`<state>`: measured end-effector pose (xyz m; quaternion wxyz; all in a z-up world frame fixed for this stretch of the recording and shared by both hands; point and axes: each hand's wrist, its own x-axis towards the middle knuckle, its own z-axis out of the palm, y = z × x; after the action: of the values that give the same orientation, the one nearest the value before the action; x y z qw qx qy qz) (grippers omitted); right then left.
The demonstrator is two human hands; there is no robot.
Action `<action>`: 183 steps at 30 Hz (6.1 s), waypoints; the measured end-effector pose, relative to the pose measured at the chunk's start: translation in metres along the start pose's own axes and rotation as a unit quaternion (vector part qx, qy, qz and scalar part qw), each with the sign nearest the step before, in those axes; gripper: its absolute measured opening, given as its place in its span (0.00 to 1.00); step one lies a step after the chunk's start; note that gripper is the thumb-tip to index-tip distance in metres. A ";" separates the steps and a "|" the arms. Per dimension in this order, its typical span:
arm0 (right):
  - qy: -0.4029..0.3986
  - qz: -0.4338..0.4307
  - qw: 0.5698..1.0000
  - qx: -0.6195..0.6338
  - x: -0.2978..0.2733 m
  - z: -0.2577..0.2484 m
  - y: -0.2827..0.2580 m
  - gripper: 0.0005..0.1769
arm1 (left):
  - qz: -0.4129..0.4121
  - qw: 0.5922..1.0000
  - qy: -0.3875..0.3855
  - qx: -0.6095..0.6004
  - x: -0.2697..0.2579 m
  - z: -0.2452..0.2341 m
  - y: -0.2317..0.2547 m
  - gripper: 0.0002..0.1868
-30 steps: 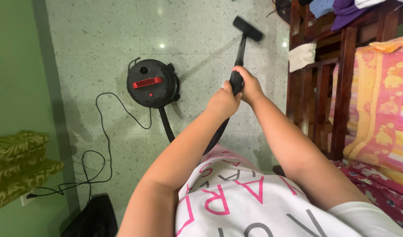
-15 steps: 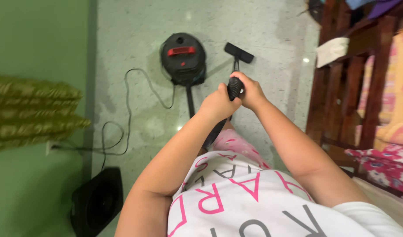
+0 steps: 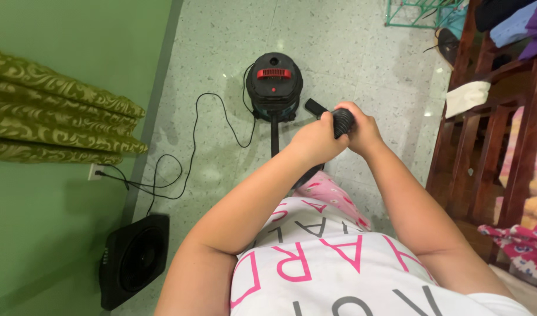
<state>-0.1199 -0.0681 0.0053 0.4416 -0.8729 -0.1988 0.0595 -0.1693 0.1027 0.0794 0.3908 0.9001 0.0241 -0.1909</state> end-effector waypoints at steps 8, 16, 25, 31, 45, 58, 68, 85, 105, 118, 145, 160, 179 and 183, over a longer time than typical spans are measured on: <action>-0.041 -0.002 0.999 -0.016 0.092 -0.033 0.073 0.26 | -0.034 0.999 0.014 -0.006 0.108 0.001 0.025 0.34; -0.066 -0.107 0.990 -0.065 0.210 -0.030 0.167 0.31 | -0.124 0.991 0.038 -0.038 0.230 0.016 0.008 0.31; -0.111 -0.058 0.990 -0.065 0.282 0.026 0.192 0.31 | -0.161 0.972 0.121 -0.122 0.281 0.014 -0.055 0.26; 0.070 0.127 0.927 0.347 0.234 0.063 0.184 0.06 | -0.109 0.979 0.099 -0.139 0.238 -0.002 -0.037 0.35; -0.043 -0.015 0.984 0.169 0.178 0.021 0.009 0.16 | 0.007 0.994 0.062 -0.091 0.112 -0.087 -0.018 0.38; -0.076 0.034 0.974 0.209 0.245 0.029 0.116 0.13 | -0.048 0.992 0.045 -0.108 0.202 -0.066 -0.024 0.39; -0.076 0.357 0.791 0.490 0.406 0.039 0.248 0.20 | -0.094 0.972 0.120 -0.180 0.386 -0.025 -0.052 0.40; -0.117 0.067 0.988 -0.071 0.326 -0.043 0.203 0.47 | -0.161 0.979 0.059 -0.112 0.377 -0.001 -0.016 0.29; -0.061 -0.053 0.996 0.027 0.149 -0.046 0.037 0.25 | -0.056 0.988 0.129 -0.059 0.122 -0.021 0.035 0.31; -0.091 -0.080 0.993 -0.016 0.296 -0.018 0.184 0.16 | -0.150 0.969 0.129 -0.147 0.290 -0.008 0.004 0.30; -0.314 -0.113 0.907 -0.258 0.302 0.169 0.269 0.25 | -0.390 0.917 -0.078 0.018 0.323 0.148 -0.328 0.43; -0.322 -0.096 0.909 -0.246 0.298 0.180 0.264 0.26 | -0.410 0.904 -0.109 0.059 0.361 0.156 -0.352 0.47; -0.318 -0.090 0.915 -0.232 0.299 0.164 0.268 0.24 | -0.174 0.925 0.207 0.266 0.393 0.144 -0.360 0.33; -0.316 -0.080 0.919 -0.223 0.301 0.157 0.264 0.24 | -0.154 0.925 0.193 0.289 0.428 0.150 -0.381 0.27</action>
<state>0.1893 0.0295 -0.2777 0.1528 -0.8658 -0.4055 0.2501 0.1053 0.2140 -0.4335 0.0675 0.9787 0.1811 -0.0697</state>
